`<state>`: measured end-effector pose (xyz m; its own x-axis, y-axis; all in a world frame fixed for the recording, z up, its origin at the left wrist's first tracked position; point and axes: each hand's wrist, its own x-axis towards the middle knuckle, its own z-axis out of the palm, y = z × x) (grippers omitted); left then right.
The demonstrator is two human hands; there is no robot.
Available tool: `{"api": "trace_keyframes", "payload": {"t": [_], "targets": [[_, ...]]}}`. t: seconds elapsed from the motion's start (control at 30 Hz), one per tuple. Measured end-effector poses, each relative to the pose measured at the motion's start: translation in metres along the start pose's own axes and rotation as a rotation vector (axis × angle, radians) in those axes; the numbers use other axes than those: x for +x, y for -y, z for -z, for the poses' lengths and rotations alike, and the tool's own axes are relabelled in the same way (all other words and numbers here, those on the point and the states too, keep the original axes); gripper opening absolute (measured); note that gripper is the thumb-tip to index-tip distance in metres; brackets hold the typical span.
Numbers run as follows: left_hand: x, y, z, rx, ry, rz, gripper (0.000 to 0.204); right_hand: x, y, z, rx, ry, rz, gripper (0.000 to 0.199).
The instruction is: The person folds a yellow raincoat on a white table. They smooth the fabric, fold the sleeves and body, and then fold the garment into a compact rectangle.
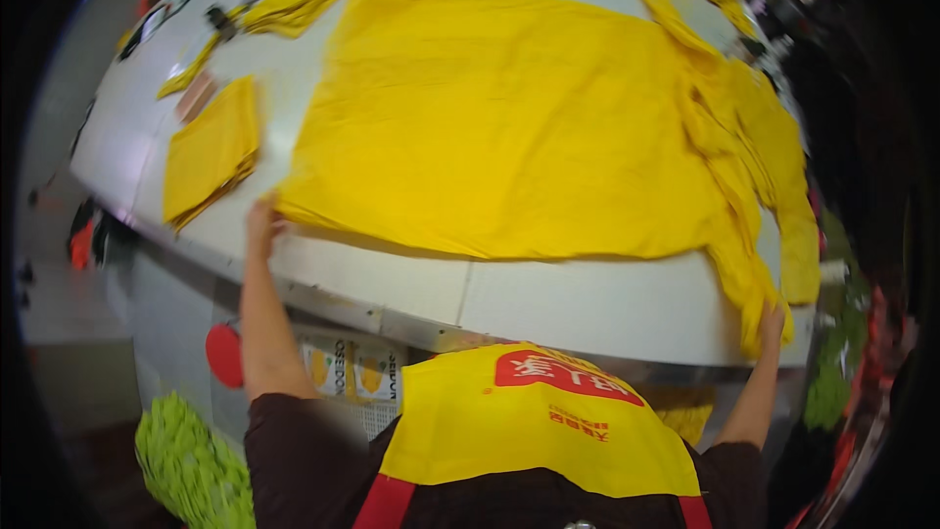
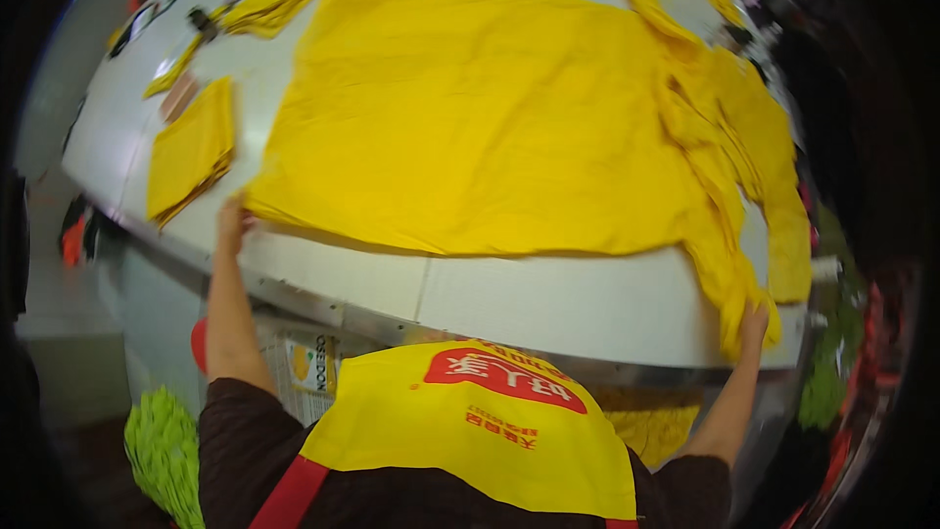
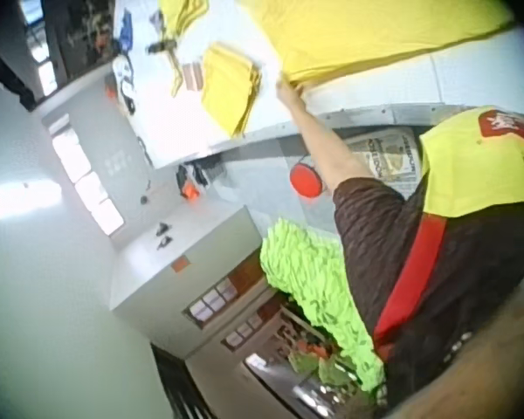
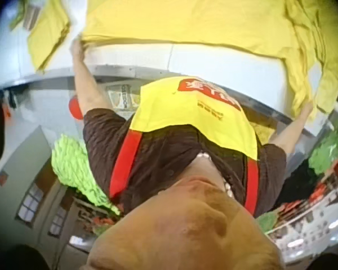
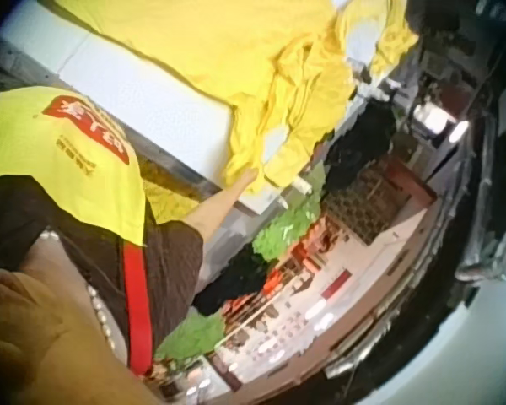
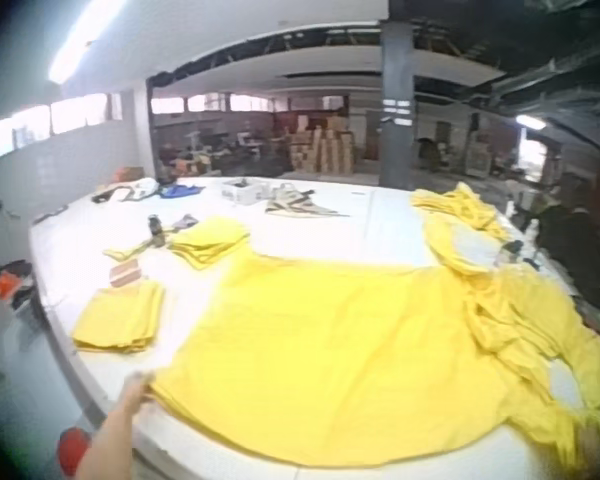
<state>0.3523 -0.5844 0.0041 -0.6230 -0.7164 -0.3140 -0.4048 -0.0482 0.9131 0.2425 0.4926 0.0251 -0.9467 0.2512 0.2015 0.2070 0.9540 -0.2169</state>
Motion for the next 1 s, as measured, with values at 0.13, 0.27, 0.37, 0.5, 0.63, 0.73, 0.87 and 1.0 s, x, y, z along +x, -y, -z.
{"api": "trace_keyframes", "payload": {"t": [0.13,0.27,0.37,0.5,0.63,0.73,0.87,1.0], "targets": [[0.046,-0.118,0.04,-0.664,0.276,-0.307,0.033,0.05,0.1,0.146,0.571,0.118,-0.242,0.029],[0.027,-0.119,0.1,-0.52,0.076,-0.296,0.041,-0.003,0.13,0.197,0.803,0.397,-0.437,0.035],[0.01,-0.052,0.119,-0.455,-0.052,-0.215,0.04,-0.063,0.105,0.173,0.849,0.534,-0.547,0.04],[0.035,0.078,0.201,-0.43,-0.152,0.061,0.034,-0.111,0.074,0.106,0.348,0.618,-0.502,0.044],[0.0,0.101,0.164,-0.253,-0.298,0.244,0.034,-0.144,0.019,0.056,0.014,0.384,-0.442,0.038],[-0.014,0.121,0.17,-0.118,-0.383,0.25,0.035,-0.145,0.022,0.04,-0.185,0.313,-0.442,0.027],[-0.034,0.118,0.163,-0.187,-0.461,0.21,0.038,-0.121,0.092,0.039,-0.422,0.141,-0.362,0.023],[-0.052,0.08,0.111,0.62,-0.846,-0.064,0.04,-0.065,0.226,0.001,0.13,-0.05,-0.07,0.024]]}}
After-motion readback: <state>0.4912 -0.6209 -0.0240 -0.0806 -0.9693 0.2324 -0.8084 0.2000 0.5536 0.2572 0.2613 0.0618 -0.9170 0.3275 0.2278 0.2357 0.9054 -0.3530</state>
